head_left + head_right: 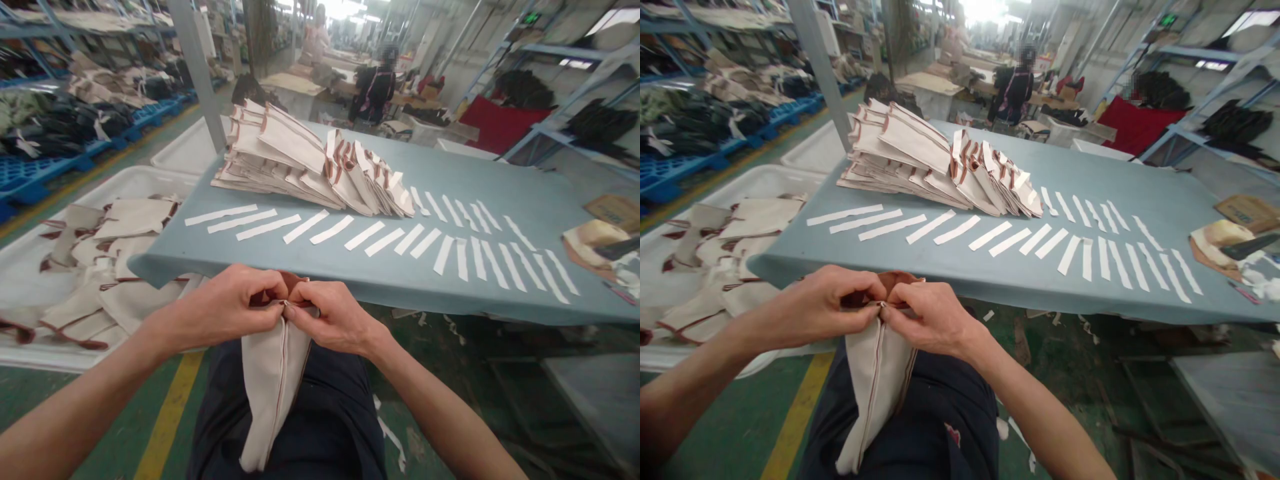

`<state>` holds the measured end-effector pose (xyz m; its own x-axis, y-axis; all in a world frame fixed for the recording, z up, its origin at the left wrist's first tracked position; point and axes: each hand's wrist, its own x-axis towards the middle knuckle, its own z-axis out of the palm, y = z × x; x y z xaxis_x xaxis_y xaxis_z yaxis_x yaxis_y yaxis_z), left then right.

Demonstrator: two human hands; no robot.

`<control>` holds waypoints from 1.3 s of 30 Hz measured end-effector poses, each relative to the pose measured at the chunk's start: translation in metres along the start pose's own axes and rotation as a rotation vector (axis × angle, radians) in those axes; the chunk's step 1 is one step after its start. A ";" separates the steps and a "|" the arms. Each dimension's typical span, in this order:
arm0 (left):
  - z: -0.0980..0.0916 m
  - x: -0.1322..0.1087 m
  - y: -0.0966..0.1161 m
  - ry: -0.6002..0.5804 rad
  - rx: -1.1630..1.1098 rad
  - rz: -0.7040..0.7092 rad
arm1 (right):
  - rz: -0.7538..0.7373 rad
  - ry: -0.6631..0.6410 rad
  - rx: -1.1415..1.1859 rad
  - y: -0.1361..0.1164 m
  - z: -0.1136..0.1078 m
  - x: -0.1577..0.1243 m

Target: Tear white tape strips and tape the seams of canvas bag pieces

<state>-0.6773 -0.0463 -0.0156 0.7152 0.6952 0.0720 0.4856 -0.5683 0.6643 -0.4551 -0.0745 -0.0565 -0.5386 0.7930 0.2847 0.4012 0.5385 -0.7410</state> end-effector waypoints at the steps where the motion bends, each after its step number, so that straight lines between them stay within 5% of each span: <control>1: -0.003 0.002 0.002 -0.002 0.044 0.032 | 0.018 0.004 -0.007 -0.001 0.000 0.001; 7: -0.004 0.010 0.009 -0.036 0.153 0.205 | 0.189 0.016 0.034 0.001 0.005 0.000; 15: 0.016 0.004 -0.004 0.135 0.328 0.364 | 0.214 0.036 0.039 0.007 0.001 0.001; 24: 0.018 -0.003 -0.018 0.144 0.422 0.539 | 0.349 -0.108 0.676 0.010 -0.005 0.000; 30: 0.028 -0.008 -0.029 0.121 0.374 0.496 | 0.408 -0.073 0.697 0.016 0.009 -0.004; 34: 0.028 -0.010 -0.021 0.107 0.128 0.333 | 0.268 -0.054 0.429 0.011 0.003 -0.007; 39: 0.010 -0.007 -0.006 -0.094 -0.034 0.124 | 0.036 -0.005 0.031 0.003 -0.006 -0.011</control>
<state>-0.6798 -0.0522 -0.0273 0.8132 0.5756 0.0859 0.3744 -0.6305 0.6799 -0.4430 -0.0796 -0.0582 -0.5283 0.8102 0.2541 0.3977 0.5005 -0.7690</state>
